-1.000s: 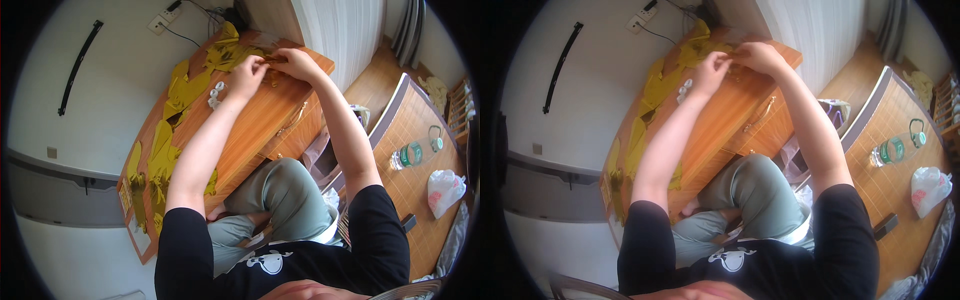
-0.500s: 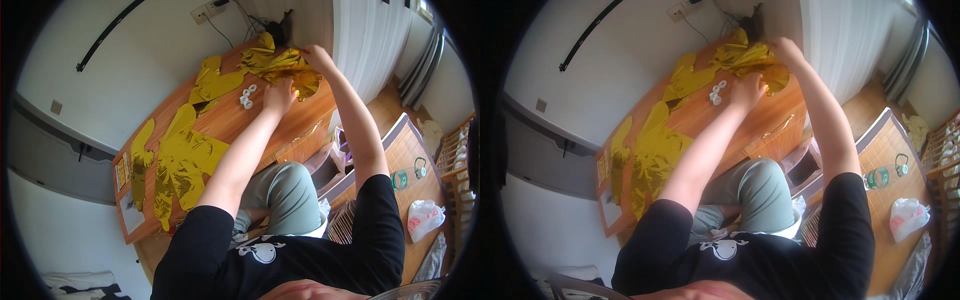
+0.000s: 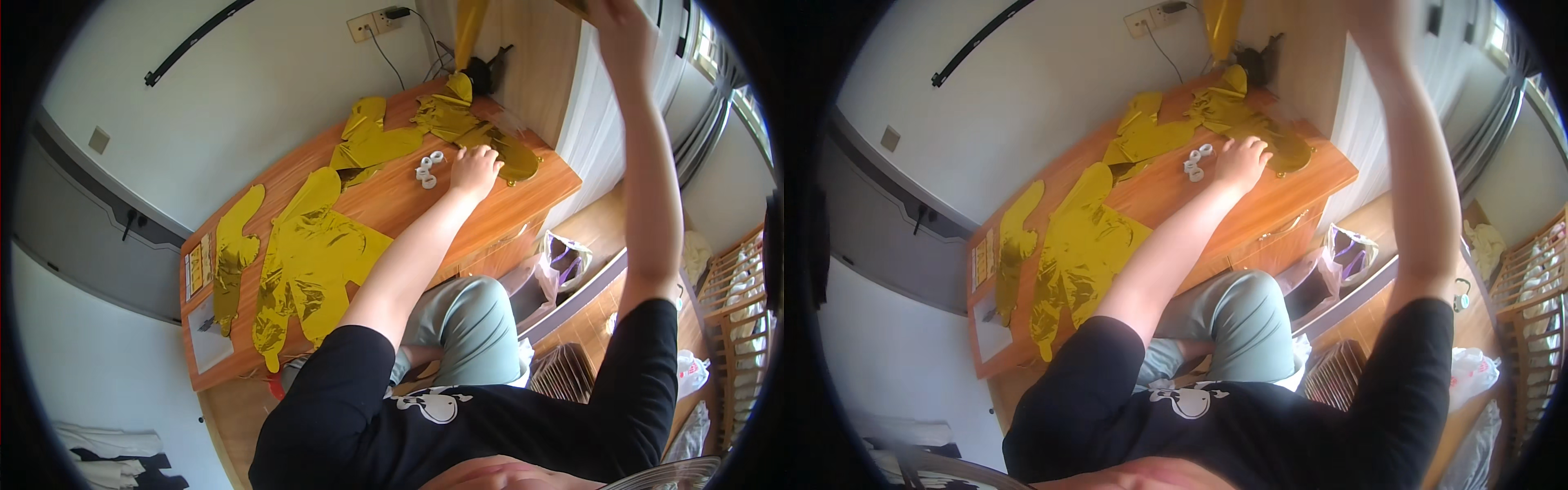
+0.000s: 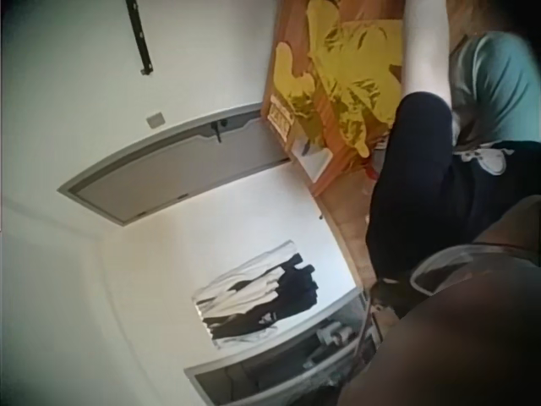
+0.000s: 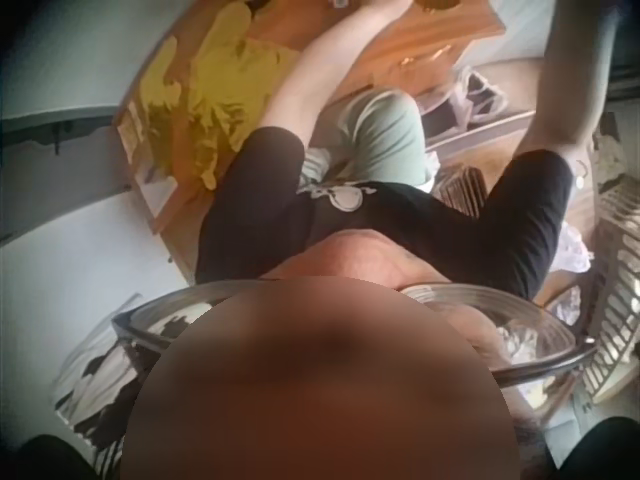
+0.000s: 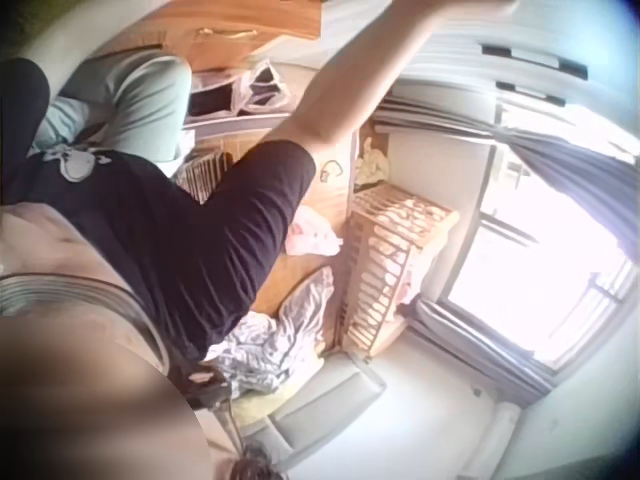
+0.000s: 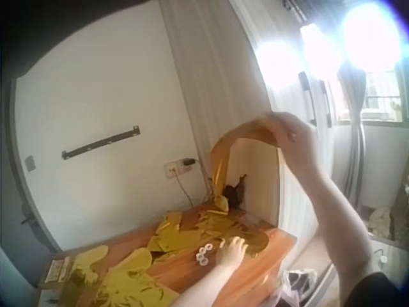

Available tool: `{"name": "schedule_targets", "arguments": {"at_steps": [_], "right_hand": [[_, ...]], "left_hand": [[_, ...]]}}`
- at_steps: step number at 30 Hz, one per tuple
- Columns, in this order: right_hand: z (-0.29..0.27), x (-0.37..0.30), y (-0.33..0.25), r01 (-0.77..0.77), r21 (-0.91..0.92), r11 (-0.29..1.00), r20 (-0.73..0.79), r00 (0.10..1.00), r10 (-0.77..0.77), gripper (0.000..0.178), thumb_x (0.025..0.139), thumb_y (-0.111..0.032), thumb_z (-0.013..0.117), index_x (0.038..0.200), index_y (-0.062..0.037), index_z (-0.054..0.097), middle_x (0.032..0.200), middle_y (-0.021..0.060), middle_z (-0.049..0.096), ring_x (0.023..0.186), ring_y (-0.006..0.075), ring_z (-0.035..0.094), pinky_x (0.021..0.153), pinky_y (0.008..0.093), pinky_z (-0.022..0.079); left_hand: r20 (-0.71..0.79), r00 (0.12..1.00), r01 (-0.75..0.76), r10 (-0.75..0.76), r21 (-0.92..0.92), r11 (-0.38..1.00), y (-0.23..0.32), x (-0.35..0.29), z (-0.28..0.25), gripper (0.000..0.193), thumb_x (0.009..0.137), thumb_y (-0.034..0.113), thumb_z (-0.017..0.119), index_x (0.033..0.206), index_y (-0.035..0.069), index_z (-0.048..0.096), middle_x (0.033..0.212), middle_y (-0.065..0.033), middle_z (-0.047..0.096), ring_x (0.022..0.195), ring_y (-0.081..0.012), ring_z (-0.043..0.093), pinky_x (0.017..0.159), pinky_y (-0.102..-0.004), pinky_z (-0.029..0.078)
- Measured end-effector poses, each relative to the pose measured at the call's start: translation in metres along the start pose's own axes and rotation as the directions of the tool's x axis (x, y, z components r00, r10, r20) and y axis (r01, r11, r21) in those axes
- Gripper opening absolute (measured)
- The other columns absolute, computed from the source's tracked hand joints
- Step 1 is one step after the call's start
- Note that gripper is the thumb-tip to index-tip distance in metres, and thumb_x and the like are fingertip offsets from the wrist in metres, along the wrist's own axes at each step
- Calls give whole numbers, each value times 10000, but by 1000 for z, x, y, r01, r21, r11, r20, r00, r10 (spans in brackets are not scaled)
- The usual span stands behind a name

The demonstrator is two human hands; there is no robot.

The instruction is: The person flattens a deflated foil balloon on a desk and folds it into a compact square by hand.

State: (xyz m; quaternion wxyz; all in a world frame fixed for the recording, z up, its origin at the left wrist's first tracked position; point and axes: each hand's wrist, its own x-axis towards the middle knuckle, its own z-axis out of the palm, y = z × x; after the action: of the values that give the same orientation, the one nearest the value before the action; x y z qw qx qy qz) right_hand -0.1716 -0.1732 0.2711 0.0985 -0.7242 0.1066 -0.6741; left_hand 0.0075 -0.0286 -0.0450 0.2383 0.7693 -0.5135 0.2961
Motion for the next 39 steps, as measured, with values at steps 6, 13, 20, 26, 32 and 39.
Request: {"name": "schedule_targets", "arguments": {"at_steps": [6,13,20,26,32,39], "right_hand": [[-201,-152,8,383,-163,909,246,908,-339,188,875,83,709,1058,52,736,1017,199,751,935,346,727,857,419,578],[-322,-217,1,69,-348,935,126,992,-26,191,944,73,662,1126,55,720,963,158,737,859,305,704,778,391,585],[-322,-201,-24,252,-512,821,375,926,-50,263,859,115,659,1095,29,740,961,135,742,833,295,698,764,383,568],[-316,-194,-49,344,-394,853,621,783,-29,250,900,51,646,1125,-4,739,925,136,724,804,279,656,756,372,514],[-275,-194,-81,226,-200,953,739,673,-4,224,836,61,645,1035,3,731,866,143,716,774,300,659,759,406,500],[-206,-141,-109,389,142,910,714,597,-366,223,780,26,626,970,8,741,809,120,687,746,292,641,750,436,499]], "left_hand": [[224,928,312,-298,-28,950,-55,10,-108,265,1012,328,569,975,144,756,984,-62,768,960,-267,709,861,-489,484],[426,848,173,-316,340,924,-204,-90,-161,353,1018,314,568,1327,154,630,1205,-80,726,1180,-253,650,1031,-461,374],[502,792,228,-347,285,931,-197,-66,-128,475,1039,354,536,1477,169,523,1354,-121,667,1294,-268,599,1110,-480,348],[544,746,497,-385,-69,865,-176,-32,-100,567,1050,340,547,1563,140,414,1500,-190,548,1389,-353,519,1176,-463,401],[345,875,464,-340,-400,790,-194,-55,-123,522,1041,227,584,1537,117,464,1546,-160,511,1390,-289,532,1131,-417,445],[609,790,265,-69,-238,934,-157,-130,-271,346,1029,317,599,1288,106,691,1442,-122,597,1327,-302,569,1122,-415,454]]}}
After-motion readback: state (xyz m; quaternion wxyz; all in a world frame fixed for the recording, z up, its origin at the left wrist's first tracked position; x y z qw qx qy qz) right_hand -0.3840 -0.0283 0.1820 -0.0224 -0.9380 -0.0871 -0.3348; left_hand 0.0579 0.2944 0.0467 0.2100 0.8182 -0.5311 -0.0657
